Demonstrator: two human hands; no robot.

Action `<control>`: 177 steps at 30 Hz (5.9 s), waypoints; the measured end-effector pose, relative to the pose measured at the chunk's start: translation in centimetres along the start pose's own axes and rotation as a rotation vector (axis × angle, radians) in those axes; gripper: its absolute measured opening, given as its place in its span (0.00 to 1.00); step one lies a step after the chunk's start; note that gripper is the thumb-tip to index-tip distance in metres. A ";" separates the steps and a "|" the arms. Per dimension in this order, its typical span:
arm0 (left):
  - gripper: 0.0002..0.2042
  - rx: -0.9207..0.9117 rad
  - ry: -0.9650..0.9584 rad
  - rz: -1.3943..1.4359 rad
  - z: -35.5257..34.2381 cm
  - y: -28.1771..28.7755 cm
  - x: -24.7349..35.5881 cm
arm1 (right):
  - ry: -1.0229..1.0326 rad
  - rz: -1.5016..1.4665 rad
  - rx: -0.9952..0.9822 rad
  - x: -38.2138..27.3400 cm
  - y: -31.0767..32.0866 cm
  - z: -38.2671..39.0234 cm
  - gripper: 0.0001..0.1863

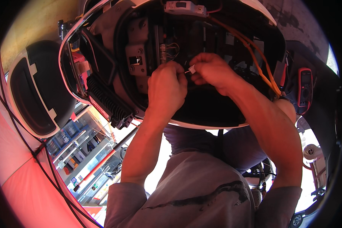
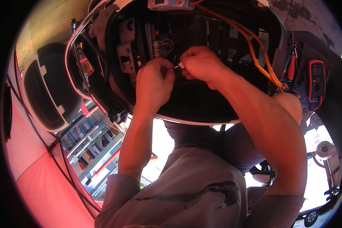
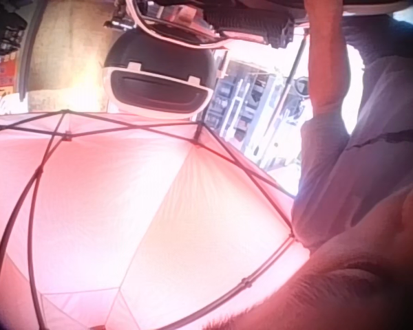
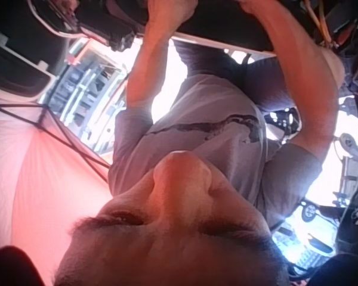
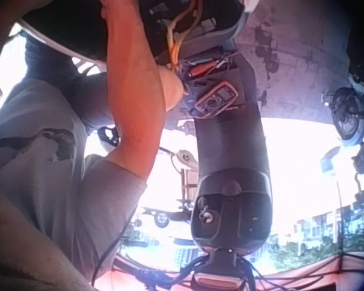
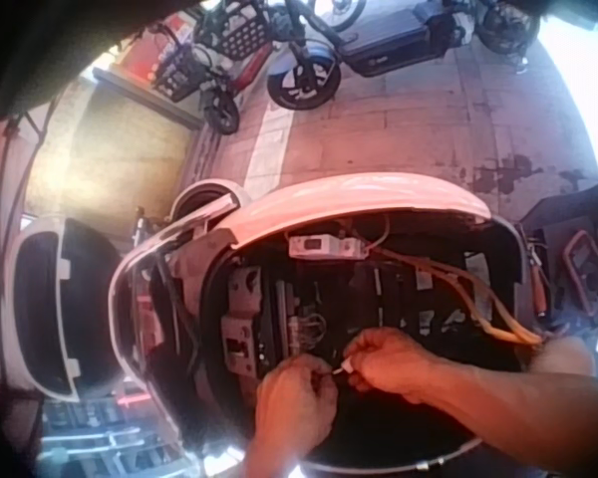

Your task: The person works inside the open compartment of a white scooter, manipulating small white connectors and wires with both hands. They repeatedly connect and disconnect the connectors, then pick up a black electronic control unit and attach a connector to it before placing it back into the compartment.

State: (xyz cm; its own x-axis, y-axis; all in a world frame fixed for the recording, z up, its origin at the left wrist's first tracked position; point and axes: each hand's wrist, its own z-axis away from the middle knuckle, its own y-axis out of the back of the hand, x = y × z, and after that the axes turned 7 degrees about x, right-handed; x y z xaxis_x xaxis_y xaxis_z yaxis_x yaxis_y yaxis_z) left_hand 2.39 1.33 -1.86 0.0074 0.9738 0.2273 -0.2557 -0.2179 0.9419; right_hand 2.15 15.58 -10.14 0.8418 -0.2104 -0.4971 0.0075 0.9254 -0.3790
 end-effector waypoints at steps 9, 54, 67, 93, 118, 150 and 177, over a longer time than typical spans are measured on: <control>0.03 -0.044 0.056 0.068 0.0 0.3 0.5 | 0.008 0.004 -0.028 0.0 0.1 0.0 0.08; 0.04 0.009 0.028 0.086 0.2 0.1 0.0 | 0.089 0.077 -0.151 1.2 -0.1 0.1 0.18; 0.04 -0.014 0.045 0.149 0.2 0.1 -0.1 | 0.078 0.067 -0.164 1.6 0.1 -0.2 0.19; 0.04 -0.011 0.057 0.064 0.2 0.0 -0.1 | 0.117 0.082 -0.103 1.1 -0.3 0.7 0.17; 0.03 0.040 0.002 0.113 0.4 -0.2 -0.4 | 0.044 0.068 -0.152 1.4 -0.1 0.5 0.17; 0.06 -0.030 0.108 0.071 0.1 0.4 0.3 | 0.545 0.409 0.114 2.2 -0.7 1.4 0.12; 0.04 -0.027 0.198 0.166 0.2 0.8 0.7 | 0.634 0.501 0.111 1.4 -0.7 2.0 0.11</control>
State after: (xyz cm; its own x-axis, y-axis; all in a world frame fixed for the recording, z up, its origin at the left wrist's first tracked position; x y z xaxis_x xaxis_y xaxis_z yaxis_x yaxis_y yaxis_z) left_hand 2.41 1.83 -0.92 -0.2259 0.9192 0.3225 -0.2629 -0.3763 0.8884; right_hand 4.40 15.31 -8.98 0.2947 0.1288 -0.9469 -0.2070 0.9760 0.0683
